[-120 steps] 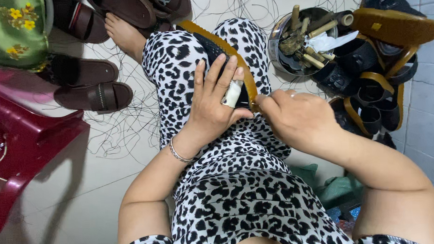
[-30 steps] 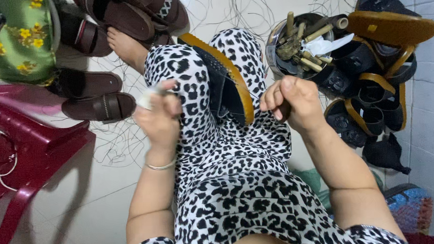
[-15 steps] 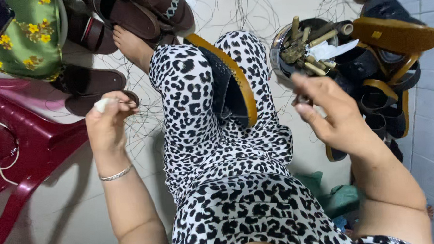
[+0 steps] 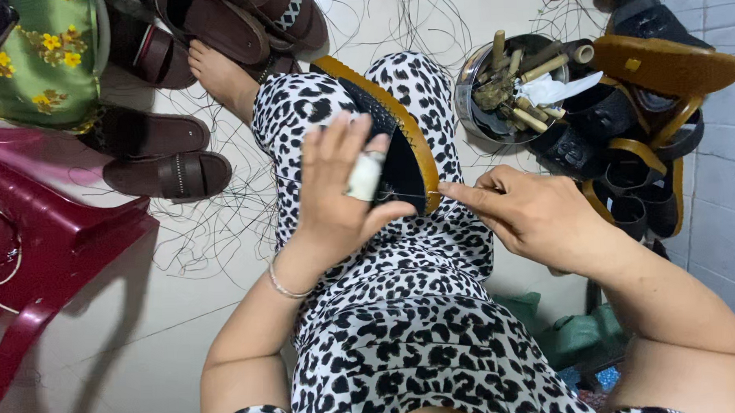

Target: The person sits on the floor and sews the sole of a black shoe using a needle and thread. They repeatedly push the needle through the shoe's edge and pull the thread tight to secure the sole.

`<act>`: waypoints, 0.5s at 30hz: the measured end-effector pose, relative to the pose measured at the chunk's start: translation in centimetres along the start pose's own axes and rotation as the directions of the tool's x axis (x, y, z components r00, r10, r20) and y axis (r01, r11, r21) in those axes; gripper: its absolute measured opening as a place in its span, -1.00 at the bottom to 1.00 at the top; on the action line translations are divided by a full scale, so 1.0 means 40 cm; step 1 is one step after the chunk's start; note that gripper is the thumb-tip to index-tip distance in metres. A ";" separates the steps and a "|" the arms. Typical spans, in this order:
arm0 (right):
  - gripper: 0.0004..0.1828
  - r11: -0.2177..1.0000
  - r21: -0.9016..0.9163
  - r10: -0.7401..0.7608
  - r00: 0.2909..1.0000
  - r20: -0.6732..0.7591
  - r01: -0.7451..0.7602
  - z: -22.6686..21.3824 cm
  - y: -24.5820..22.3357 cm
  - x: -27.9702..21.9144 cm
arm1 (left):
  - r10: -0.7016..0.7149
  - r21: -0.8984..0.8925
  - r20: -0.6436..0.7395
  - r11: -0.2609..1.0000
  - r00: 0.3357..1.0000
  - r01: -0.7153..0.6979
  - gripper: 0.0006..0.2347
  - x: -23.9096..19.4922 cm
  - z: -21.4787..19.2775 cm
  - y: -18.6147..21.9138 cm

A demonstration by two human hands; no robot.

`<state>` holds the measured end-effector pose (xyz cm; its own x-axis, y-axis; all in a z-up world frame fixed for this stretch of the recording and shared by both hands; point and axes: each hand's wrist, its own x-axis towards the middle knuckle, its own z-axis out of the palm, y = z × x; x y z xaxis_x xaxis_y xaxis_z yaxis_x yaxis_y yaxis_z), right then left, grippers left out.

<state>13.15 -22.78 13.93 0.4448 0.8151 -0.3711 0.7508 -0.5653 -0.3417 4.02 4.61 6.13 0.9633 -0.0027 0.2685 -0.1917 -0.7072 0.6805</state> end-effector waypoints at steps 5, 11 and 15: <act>-0.48 0.994 -0.106 0.034 0.999 0.003 -0.033 -0.014 -0.013 0.006 | 0.168 0.066 0.183 0.981 0.969 -0.183 -0.14 0.019 0.026 0.024; -0.40 0.910 -0.414 0.001 0.999 -0.049 -0.021 -0.048 -0.078 0.007 | 0.153 0.069 0.131 0.984 0.979 -0.163 -0.22 0.001 0.091 0.023; -0.67 0.949 -0.315 -0.013 0.998 -0.066 -0.008 -0.061 -0.064 0.063 | 0.167 0.029 0.091 0.985 0.982 -0.170 -0.24 0.003 0.103 0.016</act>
<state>13.53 -18.95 15.97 0.4659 0.8291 -0.3091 0.8627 -0.5033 -0.0499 4.77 1.24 3.81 0.9309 -0.1845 0.3152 -0.3469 -0.7164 0.6053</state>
